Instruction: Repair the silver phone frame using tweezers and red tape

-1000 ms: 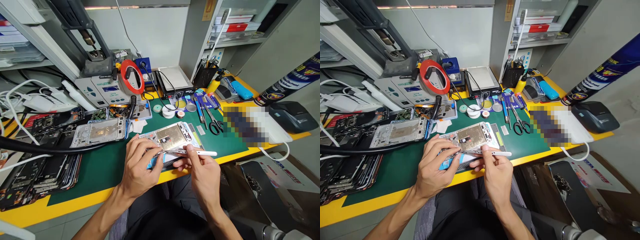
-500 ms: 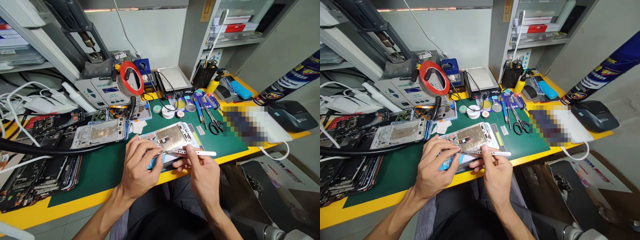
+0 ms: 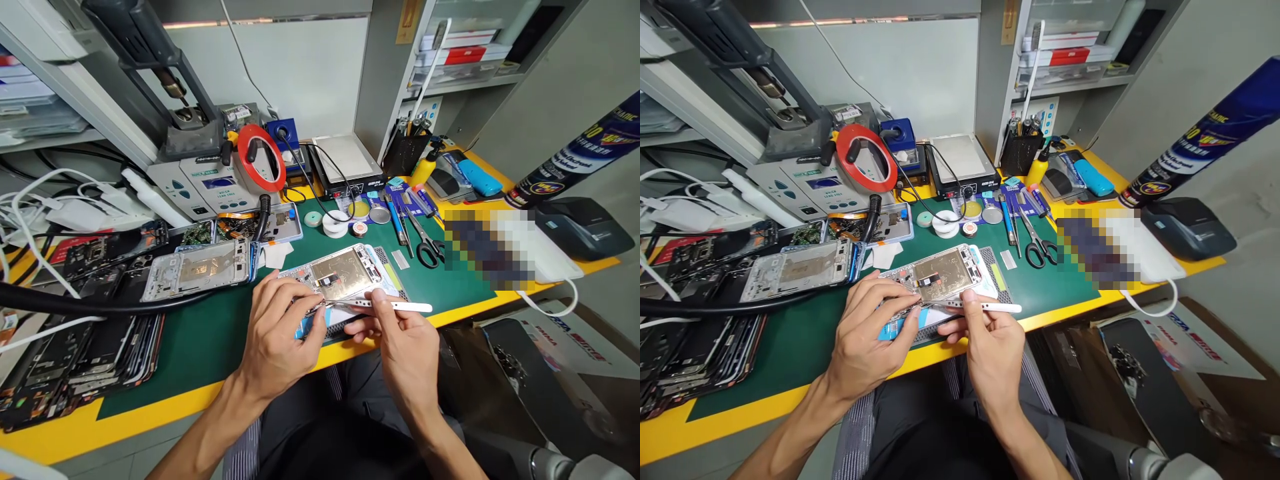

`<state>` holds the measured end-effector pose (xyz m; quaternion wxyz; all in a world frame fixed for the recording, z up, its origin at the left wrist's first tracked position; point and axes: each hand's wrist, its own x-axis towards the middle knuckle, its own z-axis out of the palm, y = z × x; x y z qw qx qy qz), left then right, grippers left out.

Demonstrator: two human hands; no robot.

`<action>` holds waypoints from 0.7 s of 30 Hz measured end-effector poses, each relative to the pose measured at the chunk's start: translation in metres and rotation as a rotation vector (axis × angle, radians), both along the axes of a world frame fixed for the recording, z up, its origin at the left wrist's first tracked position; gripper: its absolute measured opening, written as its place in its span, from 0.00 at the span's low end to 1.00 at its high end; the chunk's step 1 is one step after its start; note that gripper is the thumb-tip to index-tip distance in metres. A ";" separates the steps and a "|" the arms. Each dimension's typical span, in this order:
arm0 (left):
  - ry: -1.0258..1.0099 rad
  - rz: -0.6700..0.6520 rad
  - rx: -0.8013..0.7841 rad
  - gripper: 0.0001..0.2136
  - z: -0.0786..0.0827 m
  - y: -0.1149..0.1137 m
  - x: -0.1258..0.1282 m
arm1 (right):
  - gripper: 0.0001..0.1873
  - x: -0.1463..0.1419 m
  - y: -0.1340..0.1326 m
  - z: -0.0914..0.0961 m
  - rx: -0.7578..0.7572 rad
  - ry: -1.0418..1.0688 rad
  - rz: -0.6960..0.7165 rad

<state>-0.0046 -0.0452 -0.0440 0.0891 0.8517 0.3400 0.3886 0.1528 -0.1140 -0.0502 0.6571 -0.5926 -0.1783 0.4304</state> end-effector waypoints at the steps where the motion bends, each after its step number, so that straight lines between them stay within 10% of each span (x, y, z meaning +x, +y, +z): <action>1: 0.002 0.001 -0.001 0.10 0.000 0.000 0.000 | 0.19 0.000 0.000 0.000 0.001 0.001 -0.002; 21: 0.078 -0.025 0.020 0.08 0.004 0.004 -0.002 | 0.23 -0.002 0.001 0.002 -0.003 -0.011 -0.018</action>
